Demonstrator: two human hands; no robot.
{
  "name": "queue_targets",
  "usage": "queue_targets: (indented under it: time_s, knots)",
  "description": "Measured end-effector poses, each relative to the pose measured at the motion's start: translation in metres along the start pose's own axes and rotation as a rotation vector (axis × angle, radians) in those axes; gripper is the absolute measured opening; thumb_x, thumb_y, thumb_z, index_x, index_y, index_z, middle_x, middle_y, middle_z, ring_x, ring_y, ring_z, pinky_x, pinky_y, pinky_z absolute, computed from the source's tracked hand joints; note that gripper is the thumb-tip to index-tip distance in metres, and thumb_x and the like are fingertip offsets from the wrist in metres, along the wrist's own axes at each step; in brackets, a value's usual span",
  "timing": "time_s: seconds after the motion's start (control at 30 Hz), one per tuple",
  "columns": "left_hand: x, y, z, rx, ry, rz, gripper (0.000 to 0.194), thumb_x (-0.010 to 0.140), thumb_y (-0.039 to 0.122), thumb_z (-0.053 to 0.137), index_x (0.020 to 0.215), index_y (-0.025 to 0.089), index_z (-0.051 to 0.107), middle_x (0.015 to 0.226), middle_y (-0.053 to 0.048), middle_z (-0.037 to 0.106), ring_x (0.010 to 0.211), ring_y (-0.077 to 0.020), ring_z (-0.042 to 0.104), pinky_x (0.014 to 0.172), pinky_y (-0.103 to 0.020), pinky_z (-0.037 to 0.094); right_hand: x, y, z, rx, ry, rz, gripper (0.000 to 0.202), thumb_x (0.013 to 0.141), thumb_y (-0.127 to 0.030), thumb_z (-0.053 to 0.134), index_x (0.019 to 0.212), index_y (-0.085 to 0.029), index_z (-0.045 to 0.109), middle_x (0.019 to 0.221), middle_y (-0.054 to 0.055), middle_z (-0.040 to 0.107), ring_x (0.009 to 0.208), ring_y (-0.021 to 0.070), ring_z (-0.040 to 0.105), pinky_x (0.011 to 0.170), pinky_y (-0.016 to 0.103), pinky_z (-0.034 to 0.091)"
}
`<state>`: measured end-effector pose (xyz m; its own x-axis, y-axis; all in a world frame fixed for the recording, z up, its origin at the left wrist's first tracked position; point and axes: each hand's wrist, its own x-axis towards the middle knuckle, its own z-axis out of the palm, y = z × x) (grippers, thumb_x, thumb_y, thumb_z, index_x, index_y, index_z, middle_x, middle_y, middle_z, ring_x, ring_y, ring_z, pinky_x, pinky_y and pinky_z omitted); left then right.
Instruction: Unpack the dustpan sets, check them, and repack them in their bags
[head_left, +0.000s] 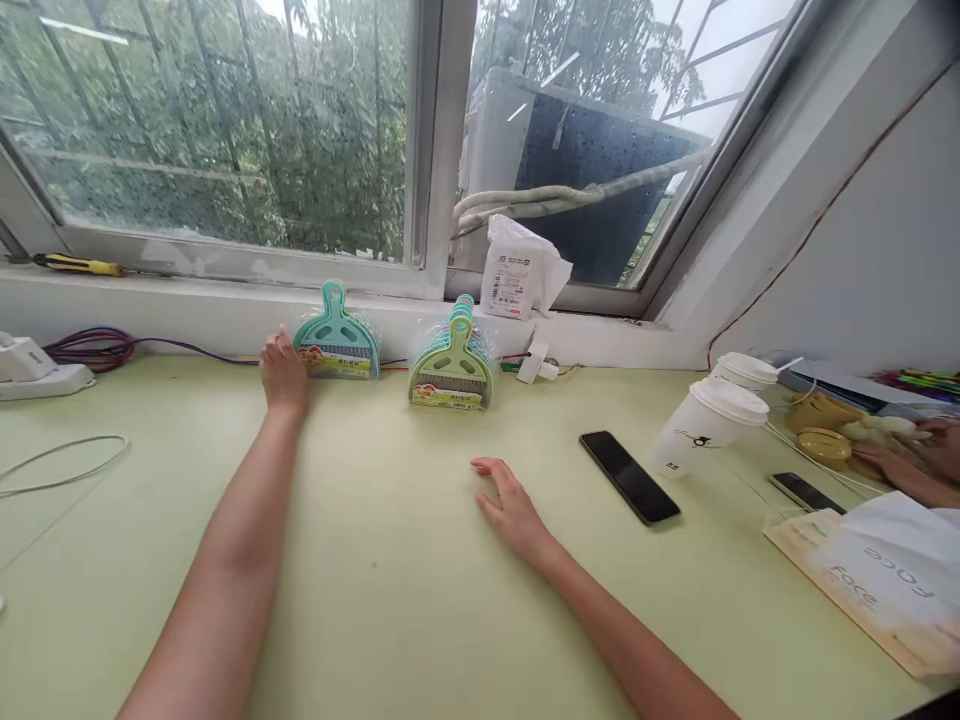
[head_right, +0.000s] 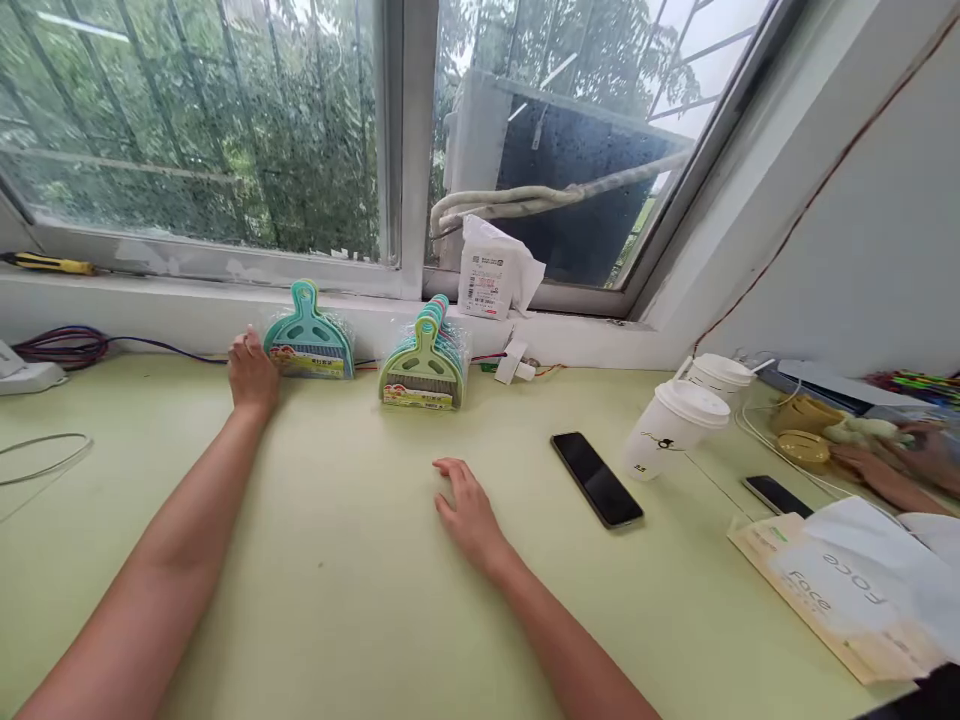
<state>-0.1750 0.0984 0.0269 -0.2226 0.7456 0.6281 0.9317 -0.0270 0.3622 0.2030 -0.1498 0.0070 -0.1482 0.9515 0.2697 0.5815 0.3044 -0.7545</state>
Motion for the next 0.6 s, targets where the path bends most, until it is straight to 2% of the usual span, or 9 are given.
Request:
queue_targets:
  time_s: [0.03, 0.1, 0.2, 0.3, 0.4, 0.47, 0.53, 0.6]
  knots:
    - [-0.005, 0.006, -0.003, 0.025, 0.029, 0.072, 0.067, 0.092, 0.018, 0.038, 0.151, 0.005, 0.009, 0.153, -0.026, 0.019, 0.139, -0.0376, 0.022, 0.109, -0.059, 0.025, 0.001, 0.001, 0.0, -0.003, -0.002, -0.006, 0.044, 0.081, -0.01, 0.048, 0.122, -0.024, 0.052, 0.126, 0.006, 0.055, 0.114, 0.0177, 0.057, 0.102, 0.037, 0.044]
    - [-0.015, 0.016, -0.008, 0.048, 0.049, 0.193, 0.059, 0.092, 0.015, 0.033, 0.15, 0.012, 0.024, 0.153, -0.021, 0.027, 0.139, -0.0356, 0.026, 0.111, -0.058, 0.022, 0.002, 0.001, 0.0, -0.022, -0.013, -0.018, 0.044, 0.08, -0.009, 0.049, 0.122, -0.023, 0.051, 0.126, 0.007, 0.055, 0.114, 0.0179, 0.057, 0.102, 0.037, 0.044]
    - [-0.035, 0.035, -0.016, 0.001, -0.089, 0.323, 0.05, 0.091, 0.016, 0.034, 0.14, 0.022, 0.045, 0.145, -0.016, 0.042, 0.135, -0.0352, 0.034, 0.108, -0.058, 0.025, 0.003, 0.001, -0.002, -0.083, -0.028, -0.051, 0.044, 0.08, -0.009, 0.049, 0.122, -0.022, 0.052, 0.126, 0.007, 0.056, 0.117, 0.019, 0.055, 0.104, 0.038, 0.042]
    - [-0.057, 0.065, -0.02, -0.069, -0.239, 0.376, 0.038, 0.092, 0.022, 0.038, 0.125, 0.023, 0.057, 0.136, -0.016, 0.049, 0.13, -0.0354, 0.04, 0.107, -0.055, 0.026, 0.002, 0.002, -0.002, -0.136, -0.041, -0.069, 0.044, 0.082, -0.011, 0.048, 0.124, -0.023, 0.051, 0.128, 0.007, 0.055, 0.12, 0.02, 0.053, 0.105, 0.04, 0.041]
    - [-0.075, 0.105, -0.019, -0.13, -0.265, 0.328, 0.03, 0.088, 0.035, 0.052, 0.115, 0.022, 0.059, 0.128, -0.016, 0.053, 0.126, -0.0358, 0.042, 0.105, -0.05, 0.029, 0.001, 0.002, -0.002, -0.17, -0.058, -0.083, 0.044, 0.083, -0.012, 0.047, 0.125, -0.024, 0.052, 0.129, 0.007, 0.056, 0.12, 0.0204, 0.052, 0.105, 0.04, 0.04]
    - [-0.081, 0.133, -0.018, -0.195, -0.29, 0.291, 0.035, 0.084, 0.042, 0.06, 0.113, 0.023, 0.057, 0.123, -0.015, 0.056, 0.122, -0.0339, 0.045, 0.1, -0.044, 0.034, 0.0, 0.002, -0.002, -0.191, -0.066, -0.093, 0.043, 0.084, -0.013, 0.046, 0.125, -0.023, 0.052, 0.128, 0.007, 0.056, 0.121, 0.0207, 0.051, 0.105, 0.04, 0.04]
    - [-0.081, 0.155, -0.016, -0.268, -0.302, 0.191, 0.041, 0.08, 0.044, 0.065, 0.114, 0.023, 0.055, 0.12, -0.014, 0.058, 0.118, -0.0312, 0.049, 0.094, -0.04, 0.038, 0.0, 0.002, -0.002, -0.202, -0.076, -0.095, 0.041, 0.085, -0.014, 0.045, 0.124, -0.023, 0.052, 0.128, 0.007, 0.056, 0.121, 0.0208, 0.05, 0.105, 0.04, 0.039]
    - [-0.077, 0.17, -0.015, -0.314, -0.3, 0.033, 0.043, 0.078, 0.044, 0.068, 0.113, 0.023, 0.054, 0.117, -0.013, 0.062, 0.114, -0.0293, 0.053, 0.089, -0.037, 0.039, -0.001, 0.001, -0.003, -0.205, -0.085, -0.096, 0.04, 0.086, -0.014, 0.044, 0.124, -0.024, 0.053, 0.128, 0.006, 0.057, 0.121, 0.0206, 0.05, 0.105, 0.039, 0.039]
